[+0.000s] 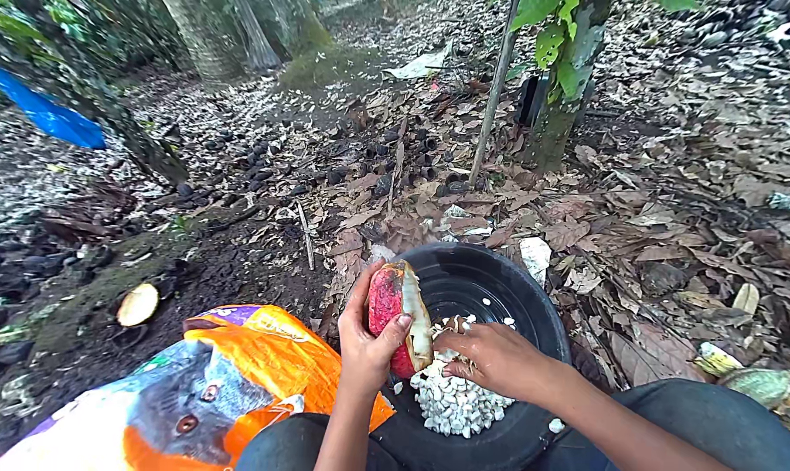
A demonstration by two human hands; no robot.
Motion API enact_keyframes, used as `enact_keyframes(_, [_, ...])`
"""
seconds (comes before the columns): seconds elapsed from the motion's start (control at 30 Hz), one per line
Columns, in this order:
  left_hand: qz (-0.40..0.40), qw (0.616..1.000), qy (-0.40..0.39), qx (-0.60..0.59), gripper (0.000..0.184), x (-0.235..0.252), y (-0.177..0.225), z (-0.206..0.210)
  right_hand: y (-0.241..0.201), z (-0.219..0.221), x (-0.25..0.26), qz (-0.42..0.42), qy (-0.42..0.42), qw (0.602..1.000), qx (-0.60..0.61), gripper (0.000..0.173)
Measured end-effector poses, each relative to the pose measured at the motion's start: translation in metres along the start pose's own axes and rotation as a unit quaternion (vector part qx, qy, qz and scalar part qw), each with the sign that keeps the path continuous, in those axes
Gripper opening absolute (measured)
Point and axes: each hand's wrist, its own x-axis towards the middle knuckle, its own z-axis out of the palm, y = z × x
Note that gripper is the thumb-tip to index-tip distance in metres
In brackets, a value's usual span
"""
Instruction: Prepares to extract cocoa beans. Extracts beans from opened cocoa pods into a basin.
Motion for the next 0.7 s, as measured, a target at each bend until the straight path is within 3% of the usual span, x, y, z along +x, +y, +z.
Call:
enact_keyframes(0.1, [0.000, 1.000, 0.017, -0.003, 0.090, 0.001, -0.001, -0.001, -0.002, -0.011, 0.001, 0.050, -0.078, 0.995, -0.022, 0.038])
enact_keyframes(0.2, [-0.011, 1.000, 0.025, -0.002, 0.090, 0.001, -0.002, 0.001, -0.008, -0.021, 0.000, 0.086, -0.056, 0.994, -0.023, 0.042])
enact_keyframes(0.37, [-0.077, 0.995, 0.048, -0.042, 0.083, -0.003, -0.009, 0.011, -0.009, -0.030, -0.007, 0.102, 0.132, 0.986, 0.008, 0.039])
enact_keyframes(0.5, [-0.195, 0.966, 0.086, -0.149, 0.077, -0.014, -0.014, 0.036, -0.013, -0.023, -0.003, 0.106, 0.305, 0.945, 0.059, 0.037])
enact_keyframes(0.6, [-0.263, 0.928, 0.103, -0.241, 0.058, -0.025, -0.011, 0.063, -0.027, -0.028, -0.003, 0.138, 0.238, 0.946, 0.169, 0.053])
enact_keyframes(0.7, [-0.296, 0.892, 0.132, -0.316, 0.043, -0.033, -0.006, 0.085, -0.034, -0.035, -0.008, 0.130, 0.162, 0.967, 0.148, 0.053])
